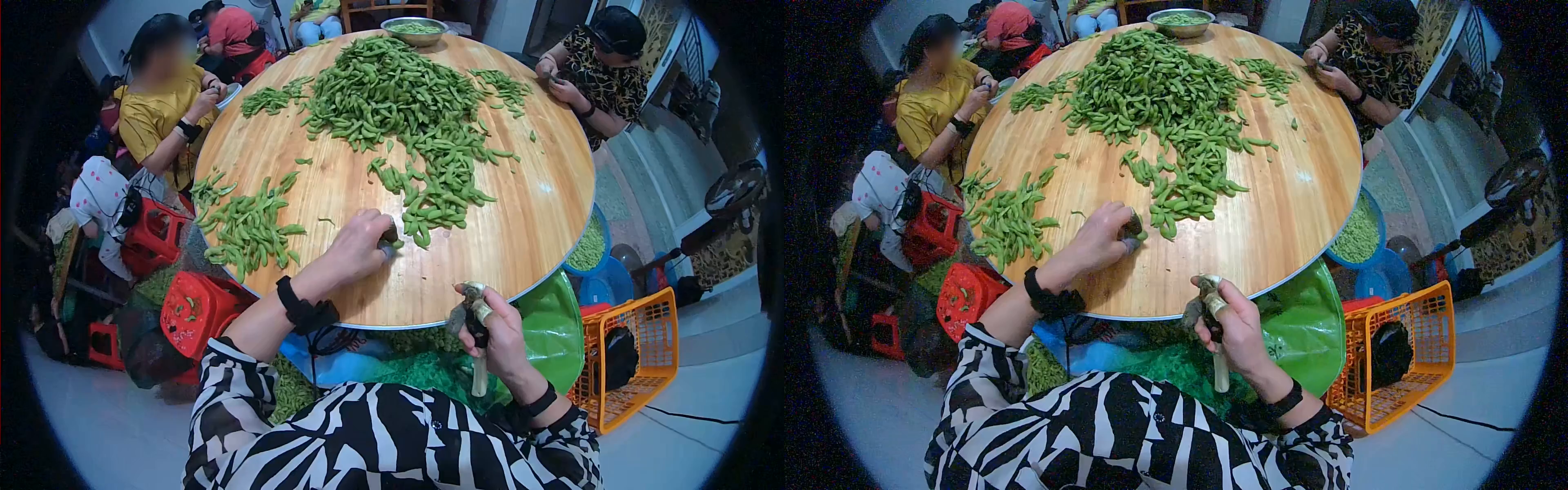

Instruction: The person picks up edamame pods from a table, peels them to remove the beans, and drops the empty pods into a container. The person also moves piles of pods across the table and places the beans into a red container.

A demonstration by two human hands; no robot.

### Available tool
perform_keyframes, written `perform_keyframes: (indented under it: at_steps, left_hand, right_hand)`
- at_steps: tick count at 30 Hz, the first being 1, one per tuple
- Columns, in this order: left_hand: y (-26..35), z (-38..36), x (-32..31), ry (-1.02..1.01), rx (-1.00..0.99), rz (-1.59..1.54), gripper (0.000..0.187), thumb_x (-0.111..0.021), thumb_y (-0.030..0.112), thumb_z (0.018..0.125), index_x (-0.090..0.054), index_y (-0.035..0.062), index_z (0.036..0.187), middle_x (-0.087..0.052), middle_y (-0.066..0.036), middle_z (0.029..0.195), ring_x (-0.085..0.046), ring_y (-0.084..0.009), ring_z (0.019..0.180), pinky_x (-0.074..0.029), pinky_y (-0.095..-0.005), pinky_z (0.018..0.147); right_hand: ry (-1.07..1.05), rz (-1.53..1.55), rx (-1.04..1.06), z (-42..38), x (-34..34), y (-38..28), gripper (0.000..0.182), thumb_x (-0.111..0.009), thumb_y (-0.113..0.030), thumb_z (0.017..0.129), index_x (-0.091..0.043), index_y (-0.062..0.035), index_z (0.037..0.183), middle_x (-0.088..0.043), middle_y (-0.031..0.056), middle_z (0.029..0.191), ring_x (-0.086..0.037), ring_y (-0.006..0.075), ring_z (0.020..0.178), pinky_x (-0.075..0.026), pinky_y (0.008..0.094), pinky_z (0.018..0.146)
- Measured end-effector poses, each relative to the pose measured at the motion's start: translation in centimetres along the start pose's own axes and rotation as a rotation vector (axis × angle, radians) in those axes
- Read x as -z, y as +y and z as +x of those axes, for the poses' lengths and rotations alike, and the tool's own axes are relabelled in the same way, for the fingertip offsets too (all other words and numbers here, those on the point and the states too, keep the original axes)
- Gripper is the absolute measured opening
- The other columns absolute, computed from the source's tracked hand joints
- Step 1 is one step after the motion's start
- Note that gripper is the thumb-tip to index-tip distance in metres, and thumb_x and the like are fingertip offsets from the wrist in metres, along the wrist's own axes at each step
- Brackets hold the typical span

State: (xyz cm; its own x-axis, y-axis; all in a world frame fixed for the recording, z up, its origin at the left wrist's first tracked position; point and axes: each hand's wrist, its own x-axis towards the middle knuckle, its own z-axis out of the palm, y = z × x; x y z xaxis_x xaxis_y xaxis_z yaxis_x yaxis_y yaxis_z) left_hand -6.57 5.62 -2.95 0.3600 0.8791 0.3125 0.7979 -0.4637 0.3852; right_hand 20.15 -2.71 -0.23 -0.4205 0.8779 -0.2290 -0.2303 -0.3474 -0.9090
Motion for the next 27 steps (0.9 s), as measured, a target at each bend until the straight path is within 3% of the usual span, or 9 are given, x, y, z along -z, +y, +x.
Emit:
perform_keyframes:
  at_steps: [2, 3, 5, 6, 10, 16, 19, 21, 27]
  left_hand:
    - [1.7, -0.2, 0.7, -0.048, 0.125, -0.335, 0.019, -0.068, 0.005, 0.073, -0.062, 0.0009, 0.09, -0.062, -0.014, 0.086, -0.062, -0.0277, 0.08, -0.049, -0.0358, 0.07]
    - [3.0, -0.2, 1.2, -0.053, 0.123, -0.339, 0.019, -0.068, 0.005, 0.073, -0.062, 0.0009, 0.09, -0.062, -0.014, 0.086, -0.062, -0.0277, 0.08, -0.049, -0.0358, 0.07]
    - [5.6, -0.1, 1.7, -0.138, 0.342, -0.705, 0.026, -0.073, 0.008, 0.078, -0.061, 0.0022, 0.1, -0.064, -0.005, 0.09, -0.061, -0.0126, 0.079, -0.049, -0.0289, 0.067]
    - [6.0, -0.2, 0.7, -0.102, 0.331, -0.948, 0.027, -0.073, 0.002, 0.078, -0.061, 0.0018, 0.101, -0.064, -0.001, 0.094, -0.06, -0.0079, 0.084, -0.05, -0.0257, 0.074]
    - [8.6, -1.2, -0.3, -0.088, 0.351, -1.391, 0.034, -0.074, -0.005, 0.074, -0.058, 0.0013, 0.103, -0.064, -0.002, 0.096, -0.061, -0.0115, 0.09, -0.051, -0.0272, 0.083]
    - [9.5, -1.4, -0.7, -0.012, 0.275, -1.361, 0.03, -0.071, -0.002, 0.078, -0.054, 0.0014, 0.102, -0.063, -0.003, 0.095, -0.06, -0.0096, 0.088, -0.05, -0.0253, 0.082]
    - [9.5, -1.4, -0.6, -0.011, 0.28, -1.365, 0.036, -0.074, -0.003, 0.074, -0.054, 0.002, 0.104, -0.064, -0.004, 0.096, -0.06, -0.0111, 0.091, -0.05, -0.0267, 0.082]
    - [9.8, -1.5, -0.2, -0.016, 0.278, -1.31, 0.035, -0.074, -0.003, 0.074, -0.054, 0.0024, 0.103, -0.063, -0.003, 0.096, -0.06, -0.0112, 0.09, -0.049, -0.0266, 0.082]
    - [9.7, -1.7, -0.6, -0.015, 0.259, -1.238, 0.033, -0.072, -0.004, 0.075, -0.052, 0.0033, 0.1, -0.062, -0.003, 0.094, -0.061, -0.0119, 0.09, -0.05, -0.0267, 0.082]
  right_hand:
    - [-0.009, 0.026, -0.007, 0.2, 0.2, 0.1, 0.036, -0.035, -0.011, 0.095, -0.046, -0.0016, 0.128, -0.052, 0.0036, 0.069, -0.043, 0.0066, 0.049, -0.033, 0.0187, 0.042]
    - [-0.034, 0.039, -0.005, 0.3, 0.3, 0.3, 0.037, -0.035, -0.01, 0.095, -0.045, -0.0023, 0.13, -0.052, 0.0033, 0.07, -0.043, 0.0066, 0.049, -0.033, 0.0187, 0.042]
    - [-0.05, 0.051, -0.004, 0.3, 0.3, 0.2, 0.038, -0.035, -0.01, 0.095, -0.044, -0.003, 0.131, -0.052, 0.0031, 0.071, -0.043, 0.0066, 0.05, -0.033, 0.0187, 0.042]
    - [-0.061, 0.048, 0.021, 0.4, 0.0, 0.1, 0.04, -0.034, -0.01, 0.095, -0.042, -0.0038, 0.134, -0.051, 0.0029, 0.069, -0.042, 0.0065, 0.049, -0.033, 0.0186, 0.042]
    - [-0.071, 0.048, 0.052, 0.5, -0.6, 0.0, 0.041, -0.034, -0.013, 0.097, -0.038, -0.0055, 0.138, -0.048, 0.0025, 0.062, -0.041, 0.0065, 0.048, -0.032, 0.0185, 0.042]
    - [-0.137, 0.075, 0.087, 0.2, -0.6, 0.1, 0.044, -0.034, -0.022, 0.1, -0.035, -0.0031, 0.139, -0.047, 0.0046, 0.061, -0.038, 0.0079, 0.045, -0.031, 0.0197, 0.041]
    - [-0.121, 0.096, 0.093, 0.0, -0.9, 0.0, 0.044, -0.035, -0.022, 0.1, -0.034, -0.0028, 0.14, -0.046, 0.0042, 0.061, -0.038, 0.0073, 0.045, -0.031, 0.0196, 0.041]
    - [-0.152, 0.13, 0.118, 0.0, -0.5, 0.3, 0.043, -0.035, -0.012, 0.098, -0.035, -0.0035, 0.14, -0.052, 0.0028, 0.072, -0.04, 0.0051, 0.049, -0.034, 0.0175, 0.043]
    - [-0.106, 0.031, 0.139, -0.1, -0.4, 0.2, 0.039, -0.038, -0.011, 0.098, -0.042, -0.002, 0.136, -0.051, 0.002, 0.071, -0.041, 0.0041, 0.049, -0.034, 0.0171, 0.043]
